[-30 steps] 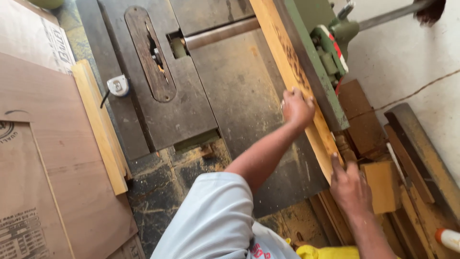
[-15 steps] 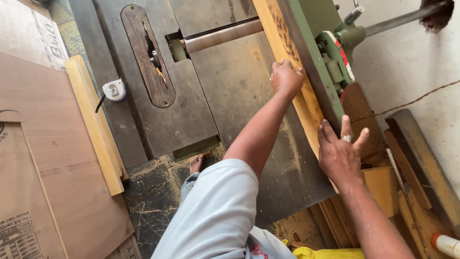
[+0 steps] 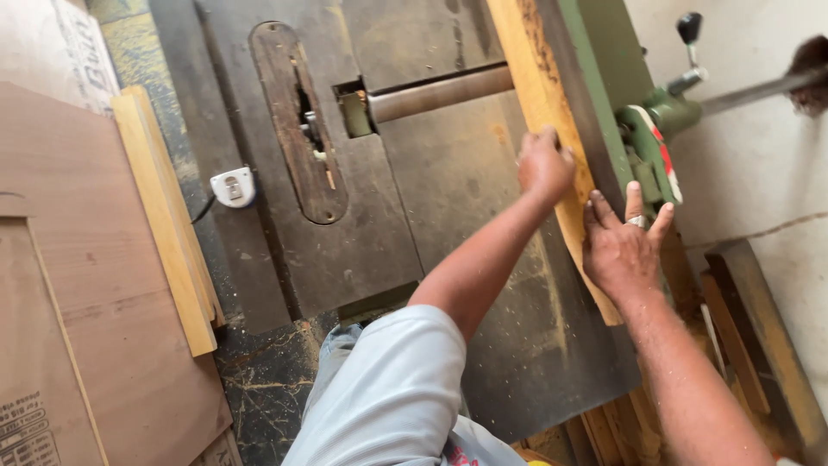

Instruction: The person is using a woodworking machine to plane a piece of wood.

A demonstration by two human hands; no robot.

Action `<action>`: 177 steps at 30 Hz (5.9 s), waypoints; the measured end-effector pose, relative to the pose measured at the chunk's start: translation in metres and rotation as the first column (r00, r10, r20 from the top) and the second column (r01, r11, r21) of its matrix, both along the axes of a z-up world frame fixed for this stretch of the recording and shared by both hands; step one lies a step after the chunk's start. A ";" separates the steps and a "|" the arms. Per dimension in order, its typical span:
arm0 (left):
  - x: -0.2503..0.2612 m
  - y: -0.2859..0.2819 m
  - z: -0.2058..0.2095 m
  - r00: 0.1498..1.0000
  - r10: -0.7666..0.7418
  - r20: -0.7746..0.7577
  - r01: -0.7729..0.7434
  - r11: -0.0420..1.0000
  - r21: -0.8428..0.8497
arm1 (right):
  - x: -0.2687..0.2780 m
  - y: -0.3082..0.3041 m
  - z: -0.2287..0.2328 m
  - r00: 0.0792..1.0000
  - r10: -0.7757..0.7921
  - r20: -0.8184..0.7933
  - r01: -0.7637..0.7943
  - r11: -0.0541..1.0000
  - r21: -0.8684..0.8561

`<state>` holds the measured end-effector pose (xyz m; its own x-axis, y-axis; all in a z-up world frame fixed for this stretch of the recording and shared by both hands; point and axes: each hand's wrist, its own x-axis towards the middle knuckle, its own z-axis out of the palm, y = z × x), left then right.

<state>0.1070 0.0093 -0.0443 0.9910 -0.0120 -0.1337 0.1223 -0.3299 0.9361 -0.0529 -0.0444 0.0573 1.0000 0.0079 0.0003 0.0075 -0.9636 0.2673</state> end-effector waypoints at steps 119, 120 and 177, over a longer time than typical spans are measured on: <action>-0.326 0.382 -0.031 0.924 0.023 -0.381 -0.249 0.792 -0.557 | -0.210 0.281 -0.049 0.868 0.259 -0.423 0.453 -0.064 0.889; -0.325 0.380 -0.029 0.925 0.036 -0.378 -0.244 0.818 -0.520 | -0.209 0.282 -0.050 0.867 0.233 -0.441 0.464 -0.051 0.885; -0.197 0.600 0.076 0.990 -0.121 0.078 0.023 0.669 0.743 | -0.034 0.305 -0.067 0.942 -0.269 -0.198 0.241 0.135 0.961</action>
<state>-0.0897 0.6089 0.0319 0.9993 -0.0302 -0.0201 -0.0201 -0.9219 0.3869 -0.0866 0.2606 -0.0096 0.9442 -0.2686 -0.1905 -0.2868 -0.3867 -0.8765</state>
